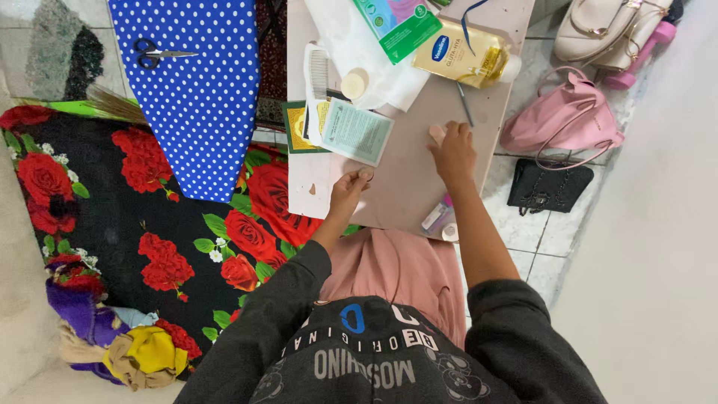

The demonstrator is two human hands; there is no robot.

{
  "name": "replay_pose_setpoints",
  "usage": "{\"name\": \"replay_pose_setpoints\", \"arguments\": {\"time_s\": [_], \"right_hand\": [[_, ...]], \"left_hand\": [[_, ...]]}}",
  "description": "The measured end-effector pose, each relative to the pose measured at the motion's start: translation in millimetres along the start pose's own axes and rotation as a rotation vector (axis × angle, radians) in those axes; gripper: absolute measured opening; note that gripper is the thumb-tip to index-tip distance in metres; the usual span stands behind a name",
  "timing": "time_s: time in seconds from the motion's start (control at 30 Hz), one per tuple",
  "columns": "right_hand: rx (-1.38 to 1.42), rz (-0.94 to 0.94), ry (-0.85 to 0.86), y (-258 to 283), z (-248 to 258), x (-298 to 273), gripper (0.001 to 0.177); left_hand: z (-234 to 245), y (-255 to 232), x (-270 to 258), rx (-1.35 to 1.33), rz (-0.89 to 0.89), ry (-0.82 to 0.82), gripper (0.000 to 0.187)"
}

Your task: The person moves various personal items, including bottles, boxes, and bags, between a table, a white tiered rolling cart, and a storage rack.

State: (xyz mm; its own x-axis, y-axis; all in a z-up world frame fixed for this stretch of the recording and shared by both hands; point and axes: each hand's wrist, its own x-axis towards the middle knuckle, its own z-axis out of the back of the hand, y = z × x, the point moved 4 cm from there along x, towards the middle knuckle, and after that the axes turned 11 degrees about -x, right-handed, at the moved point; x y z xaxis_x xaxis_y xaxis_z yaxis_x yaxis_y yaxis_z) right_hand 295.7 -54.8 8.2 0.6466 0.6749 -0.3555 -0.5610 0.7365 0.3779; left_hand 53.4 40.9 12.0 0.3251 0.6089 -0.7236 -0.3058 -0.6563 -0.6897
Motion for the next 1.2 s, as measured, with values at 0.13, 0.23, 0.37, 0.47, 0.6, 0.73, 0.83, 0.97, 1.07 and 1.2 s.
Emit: {"name": "replay_pose_setpoints", "arguments": {"time_s": [0.13, 0.23, 0.37, 0.47, 0.6, 0.73, 0.83, 0.97, 1.07, 1.2], "right_hand": [[-0.025, -0.078, 0.091, -24.0, -52.1, 24.4, 0.047], [0.128, -0.139, 0.023, -32.4, -67.5, 20.4, 0.030], [0.379, 0.012, -0.053, -10.3, -44.3, 3.9, 0.026], [0.511, 0.212, -0.051, 29.3, -12.0, -21.3, 0.034], [0.557, 0.357, 0.061, 54.2, 14.3, -29.6, 0.038], [0.798, 0.345, 0.167, 26.6, 4.1, 5.2, 0.045], [0.241, 0.045, -0.200, -25.2, -2.7, 47.7, 0.031], [0.042, -0.243, -0.188, -45.7, -22.2, 77.9, 0.040], [-0.054, -0.162, -0.255, -39.0, -28.9, 83.9, 0.048], [-0.167, -0.016, -0.149, -40.4, -44.8, 79.1, 0.023]], "left_hand": [[5.8, 10.5, 2.3, -0.033, 0.017, 0.015, 0.036], [-5.3, 0.8, -8.0, -0.047, 0.031, 0.057, 0.036], [-19.9, -8.2, -15.0, 0.101, 0.206, 0.035, 0.041], [-39.9, -17.9, -3.9, 0.003, -0.058, 0.197, 0.044], [-51.0, -14.7, 6.6, -0.072, 0.010, 0.145, 0.046], [-41.6, -17.2, 12.6, -0.151, -0.013, 0.078, 0.045], [-27.1, -9.3, 17.6, -0.168, -0.040, 0.060, 0.044], [-3.8, -5.5, 10.7, -0.199, -0.016, -0.013, 0.043], [5.3, -11.2, 2.7, -0.171, 0.014, -0.058, 0.044], [12.6, -19.3, -0.5, -0.226, 0.004, -0.057, 0.044]]}}
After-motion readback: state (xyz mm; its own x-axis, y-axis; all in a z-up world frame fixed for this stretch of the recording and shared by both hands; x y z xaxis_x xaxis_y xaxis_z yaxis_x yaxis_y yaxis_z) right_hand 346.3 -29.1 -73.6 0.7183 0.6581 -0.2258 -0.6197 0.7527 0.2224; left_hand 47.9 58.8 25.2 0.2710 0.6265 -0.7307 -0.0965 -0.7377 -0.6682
